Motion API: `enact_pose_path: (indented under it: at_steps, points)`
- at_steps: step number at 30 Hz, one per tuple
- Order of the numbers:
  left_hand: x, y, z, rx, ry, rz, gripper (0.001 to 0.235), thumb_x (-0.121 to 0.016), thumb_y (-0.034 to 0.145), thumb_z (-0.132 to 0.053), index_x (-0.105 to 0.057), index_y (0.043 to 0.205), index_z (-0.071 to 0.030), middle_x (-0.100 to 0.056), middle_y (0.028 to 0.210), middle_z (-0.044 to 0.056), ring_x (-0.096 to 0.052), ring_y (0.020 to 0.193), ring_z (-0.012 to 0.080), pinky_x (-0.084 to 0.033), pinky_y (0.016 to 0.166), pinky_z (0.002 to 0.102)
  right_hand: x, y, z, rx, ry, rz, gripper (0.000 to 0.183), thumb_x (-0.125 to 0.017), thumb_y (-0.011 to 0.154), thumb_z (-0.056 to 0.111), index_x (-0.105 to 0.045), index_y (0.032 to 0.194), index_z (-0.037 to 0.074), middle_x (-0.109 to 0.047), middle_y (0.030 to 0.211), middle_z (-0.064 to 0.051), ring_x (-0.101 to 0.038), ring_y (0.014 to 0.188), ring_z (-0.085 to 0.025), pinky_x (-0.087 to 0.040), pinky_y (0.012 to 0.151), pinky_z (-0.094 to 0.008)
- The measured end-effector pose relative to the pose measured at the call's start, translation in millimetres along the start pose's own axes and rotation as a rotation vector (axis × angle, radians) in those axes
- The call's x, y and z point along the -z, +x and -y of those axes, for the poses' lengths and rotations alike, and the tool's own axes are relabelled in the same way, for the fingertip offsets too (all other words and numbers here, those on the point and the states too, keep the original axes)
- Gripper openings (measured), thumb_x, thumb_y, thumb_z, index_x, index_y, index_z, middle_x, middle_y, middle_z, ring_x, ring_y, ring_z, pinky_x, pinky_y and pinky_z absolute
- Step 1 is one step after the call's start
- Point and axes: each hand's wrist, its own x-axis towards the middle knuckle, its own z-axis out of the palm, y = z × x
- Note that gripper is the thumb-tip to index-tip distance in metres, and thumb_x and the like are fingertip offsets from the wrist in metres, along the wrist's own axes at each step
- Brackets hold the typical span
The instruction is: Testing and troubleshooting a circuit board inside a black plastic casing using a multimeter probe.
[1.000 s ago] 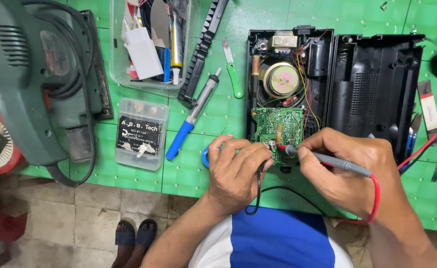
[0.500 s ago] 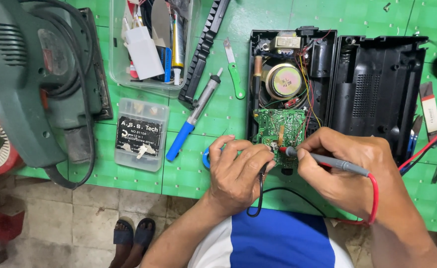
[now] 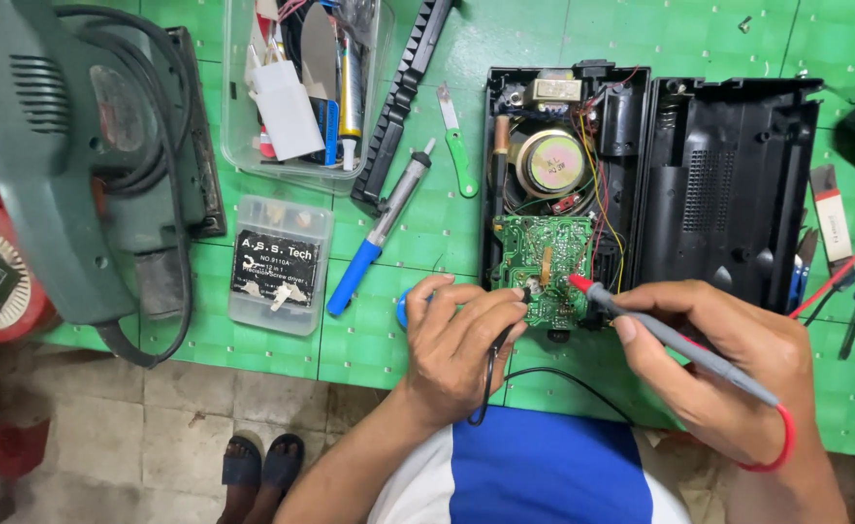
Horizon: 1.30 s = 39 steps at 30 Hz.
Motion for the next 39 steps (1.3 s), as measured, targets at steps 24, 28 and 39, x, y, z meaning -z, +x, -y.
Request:
enact_pose_path:
  at_steps: [24, 28, 39]
  points:
    - [-7, -34, 5, 0.207, -0.286, -0.261, 0.013, -0.058, 0.104, -0.013, -0.065, 0.105, -0.003, -0.077, 0.105, 0.015, -0.079, 0.097, 0.0272, -0.061, 0.091, 0.043, -57, -39, -29, -0.003, 0.207, -0.283, 0.019, -0.074, 0.089, 0.015, -0.075, 0.105, 0.006, -0.079, 0.086, -0.004, -0.072, 0.066, -0.003, -0.055, 0.062, -0.016]
    - [-5, -24, 3, 0.168, -0.318, -0.278, 0.015, -0.059, 0.103, -0.014, -0.066, 0.103, -0.002, -0.077, 0.103, 0.016, -0.076, 0.085, 0.0272, -0.057, 0.083, 0.039, -59, -36, -35, 0.037, 0.134, -0.318, 0.016, -0.076, 0.086, 0.021, -0.078, 0.099, 0.012, -0.074, 0.069, 0.007, -0.051, 0.043, 0.001, -0.039, 0.044, -0.017]
    - [-6, -26, 3, 0.167, -0.186, -0.291, 0.018, -0.057, 0.104, -0.021, -0.067, 0.104, -0.006, -0.079, 0.104, 0.009, -0.072, 0.082, 0.0200, -0.050, 0.087, 0.037, -61, -30, -36, 0.125, 0.070, -0.268, 0.014, -0.075, 0.085, 0.023, -0.080, 0.096, 0.015, -0.079, 0.082, 0.004, -0.065, 0.053, -0.003, -0.048, 0.053, -0.018]
